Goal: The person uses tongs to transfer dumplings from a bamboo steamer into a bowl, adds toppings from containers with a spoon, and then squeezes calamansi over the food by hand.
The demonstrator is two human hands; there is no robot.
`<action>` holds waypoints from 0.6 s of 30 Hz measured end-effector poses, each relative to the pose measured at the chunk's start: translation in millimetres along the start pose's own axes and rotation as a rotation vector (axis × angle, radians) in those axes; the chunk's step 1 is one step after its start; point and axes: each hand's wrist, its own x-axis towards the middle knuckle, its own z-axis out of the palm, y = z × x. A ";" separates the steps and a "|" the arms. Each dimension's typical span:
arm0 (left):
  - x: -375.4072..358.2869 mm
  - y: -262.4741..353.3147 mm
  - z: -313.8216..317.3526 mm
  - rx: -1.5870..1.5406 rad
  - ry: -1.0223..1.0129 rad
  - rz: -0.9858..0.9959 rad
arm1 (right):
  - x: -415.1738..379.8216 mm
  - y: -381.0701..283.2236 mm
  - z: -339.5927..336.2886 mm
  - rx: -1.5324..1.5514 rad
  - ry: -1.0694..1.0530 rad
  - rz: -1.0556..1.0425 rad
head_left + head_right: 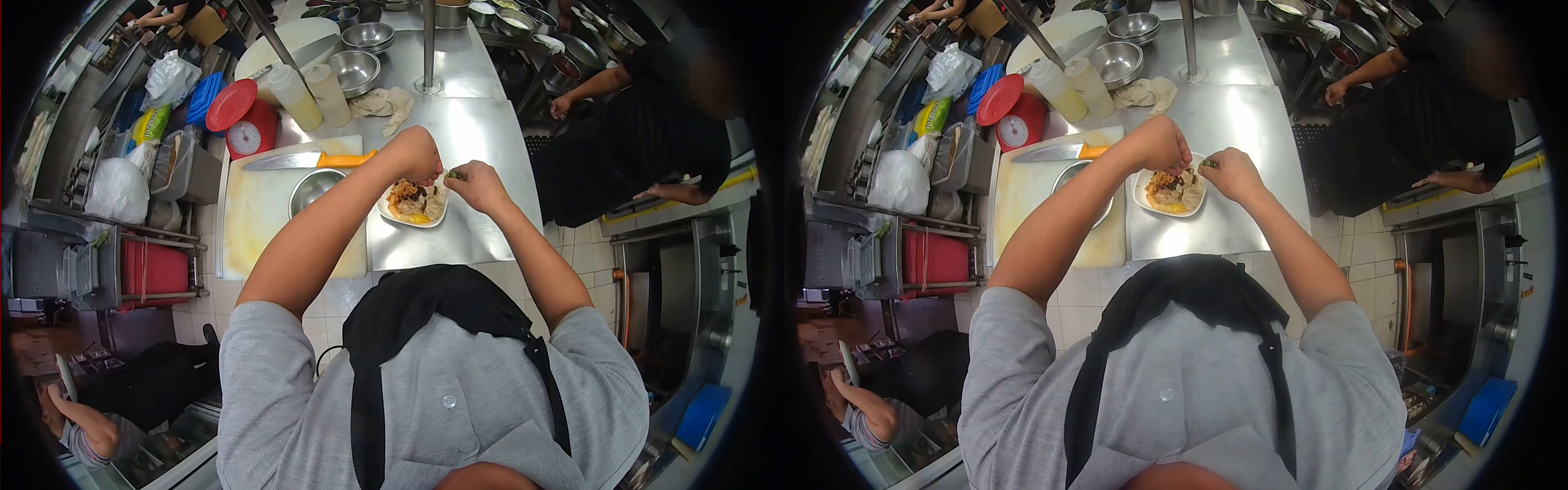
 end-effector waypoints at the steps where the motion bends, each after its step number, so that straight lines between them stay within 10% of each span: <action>1: -0.3 -1.0 -1.6 0.070 -0.008 0.038 | 0.2 -0.1 0.0 -0.016 0.017 -0.005; 8: -6.2 -10.4 -18.7 0.237 0.058 0.136 | 5.1 0.7 0.7 -0.048 0.053 -0.033; 14: 16.2 -59.0 2.9 -0.186 0.153 0.006 | 14.2 3.1 4.7 -0.017 0.064 -0.045; 18: 18.8 -88.0 31.2 -1.076 0.218 -0.109 | 16.8 -6.0 -1.9 0.020 0.124 0.022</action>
